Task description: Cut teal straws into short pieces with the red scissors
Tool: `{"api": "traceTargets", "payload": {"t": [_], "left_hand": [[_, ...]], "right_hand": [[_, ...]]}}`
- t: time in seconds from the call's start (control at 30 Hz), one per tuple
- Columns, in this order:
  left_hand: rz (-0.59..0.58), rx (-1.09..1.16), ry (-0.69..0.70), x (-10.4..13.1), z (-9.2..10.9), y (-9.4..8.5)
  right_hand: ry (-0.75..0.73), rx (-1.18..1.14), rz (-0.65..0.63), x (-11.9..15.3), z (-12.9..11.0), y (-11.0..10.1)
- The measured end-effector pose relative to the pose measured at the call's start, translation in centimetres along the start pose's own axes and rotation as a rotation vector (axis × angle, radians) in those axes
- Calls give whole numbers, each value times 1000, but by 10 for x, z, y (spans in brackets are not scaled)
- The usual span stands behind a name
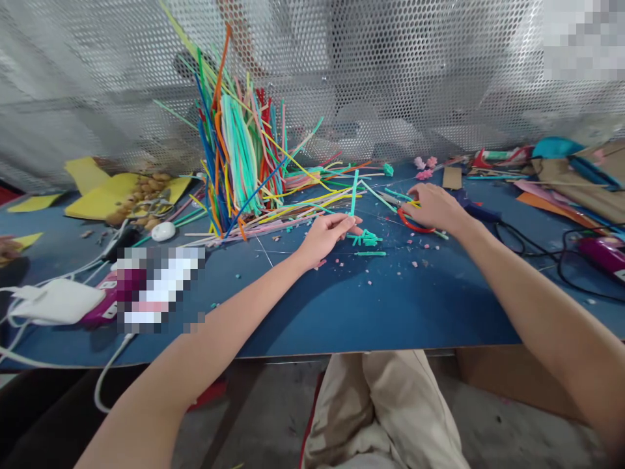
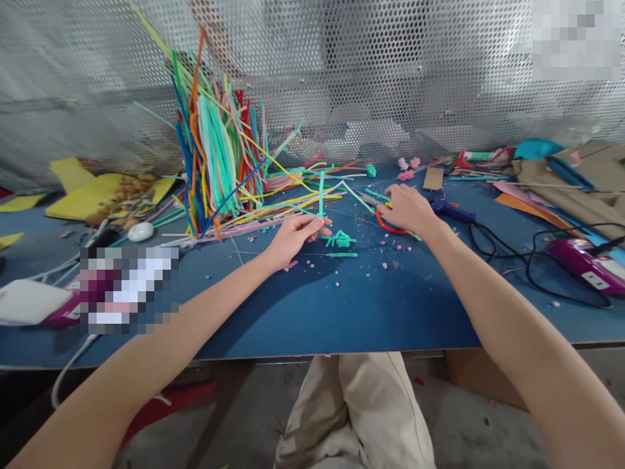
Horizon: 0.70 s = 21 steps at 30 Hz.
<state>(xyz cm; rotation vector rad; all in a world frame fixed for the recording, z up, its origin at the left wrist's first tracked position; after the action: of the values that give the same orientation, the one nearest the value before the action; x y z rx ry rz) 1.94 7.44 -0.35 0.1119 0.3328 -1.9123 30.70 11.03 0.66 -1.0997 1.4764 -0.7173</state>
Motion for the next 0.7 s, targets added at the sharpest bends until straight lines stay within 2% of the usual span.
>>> {"api": "traceTargets", "payload": {"t": [0.1, 0.2, 0.4, 0.53, 0.7], "left_hand": [[-47, -13, -23, 0, -1, 1], [-55, -42, -22, 2, 1, 3], [-69, -60, -38, 3, 1, 3], [-9, 25, -75, -2, -8, -1], [37, 126, -97, -5, -13, -3]], "right_hand": [[32, 91, -179, -6, 33, 15], [95, 24, -281, -7, 45, 19], [81, 38, -347, -6, 35, 12], [90, 157, -414, -3, 25, 11], [94, 262, -350, 0, 11, 1]]}}
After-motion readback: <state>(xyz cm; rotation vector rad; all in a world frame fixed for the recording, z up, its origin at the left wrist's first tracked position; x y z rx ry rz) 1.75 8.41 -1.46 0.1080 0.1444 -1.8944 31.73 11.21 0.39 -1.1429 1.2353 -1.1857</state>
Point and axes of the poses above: each hand's wrist, its own x-axis away from the middle knuckle, its own y-axis out of the palm, z = x × y, the point moved 4 cm from there along -x, towards the middle knuckle, and after that the axes turned 7 degrees about z, right-handed, at the moved point
